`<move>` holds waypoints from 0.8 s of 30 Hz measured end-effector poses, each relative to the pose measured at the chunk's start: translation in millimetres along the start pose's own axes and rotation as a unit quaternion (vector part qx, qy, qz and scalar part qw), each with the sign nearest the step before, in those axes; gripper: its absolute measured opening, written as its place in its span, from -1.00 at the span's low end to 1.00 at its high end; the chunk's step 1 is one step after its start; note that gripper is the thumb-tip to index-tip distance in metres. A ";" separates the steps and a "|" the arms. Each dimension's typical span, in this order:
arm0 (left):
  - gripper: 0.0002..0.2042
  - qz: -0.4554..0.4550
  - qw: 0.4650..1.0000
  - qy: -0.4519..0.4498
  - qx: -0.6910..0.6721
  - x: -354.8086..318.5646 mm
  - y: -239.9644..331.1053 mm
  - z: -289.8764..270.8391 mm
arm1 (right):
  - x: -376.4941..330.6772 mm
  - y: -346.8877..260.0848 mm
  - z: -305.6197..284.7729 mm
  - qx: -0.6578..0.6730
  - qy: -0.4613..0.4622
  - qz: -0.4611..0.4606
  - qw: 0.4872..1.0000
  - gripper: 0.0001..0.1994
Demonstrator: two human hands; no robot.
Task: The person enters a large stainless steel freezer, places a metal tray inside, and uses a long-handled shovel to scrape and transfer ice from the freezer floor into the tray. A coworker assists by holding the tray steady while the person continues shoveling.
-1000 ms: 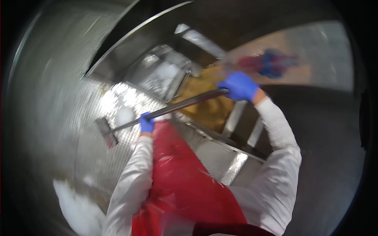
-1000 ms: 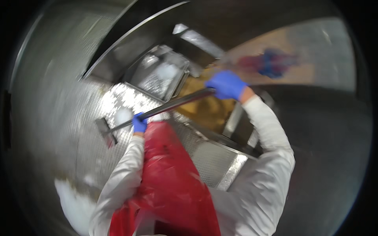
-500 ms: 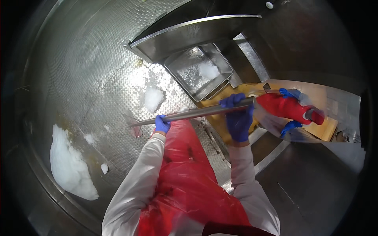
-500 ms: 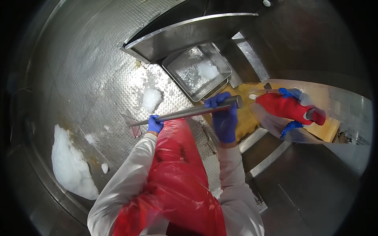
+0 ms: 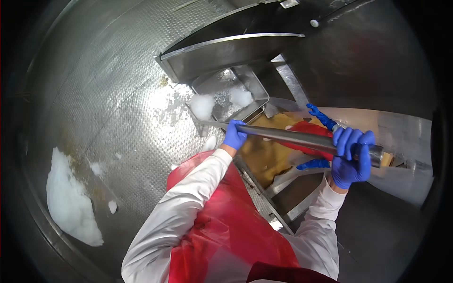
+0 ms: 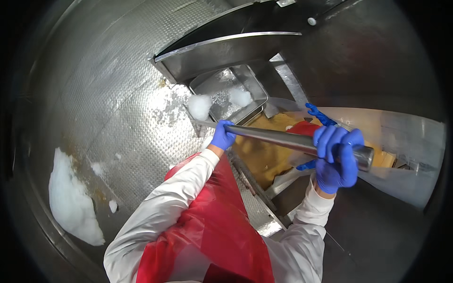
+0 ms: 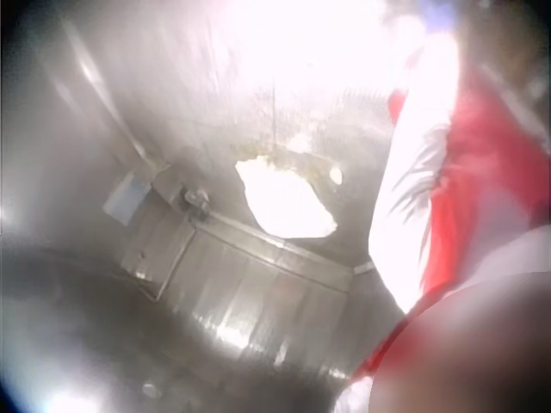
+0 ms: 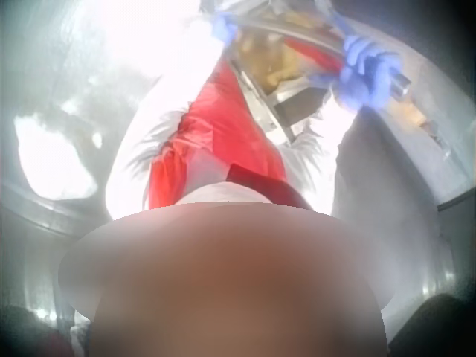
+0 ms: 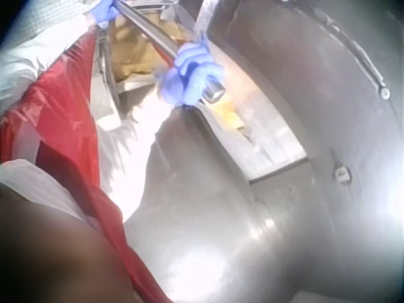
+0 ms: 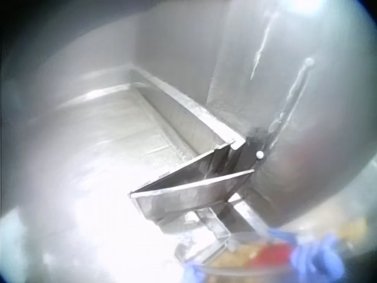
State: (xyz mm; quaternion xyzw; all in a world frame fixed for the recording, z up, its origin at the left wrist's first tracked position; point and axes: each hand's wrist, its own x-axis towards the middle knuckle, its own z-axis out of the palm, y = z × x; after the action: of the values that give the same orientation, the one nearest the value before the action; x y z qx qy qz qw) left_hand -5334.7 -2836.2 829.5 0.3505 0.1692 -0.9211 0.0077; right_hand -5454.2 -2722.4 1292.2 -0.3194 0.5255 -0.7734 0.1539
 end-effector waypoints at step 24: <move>-0.71 -0.111 0.987 -0.095 -0.072 135.4 -55.5 161.5 | 93.8 5.4 -21.3 -0.170 0.164 -0.092 0.967 -0.85</move>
State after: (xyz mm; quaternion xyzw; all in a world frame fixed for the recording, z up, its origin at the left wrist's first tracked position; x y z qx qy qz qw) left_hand -5548.0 -2820.9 871.3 0.2390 0.2713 -0.9308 -0.0538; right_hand -5538.9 -2763.2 1313.3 -0.2564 0.6356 -0.7255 -0.0629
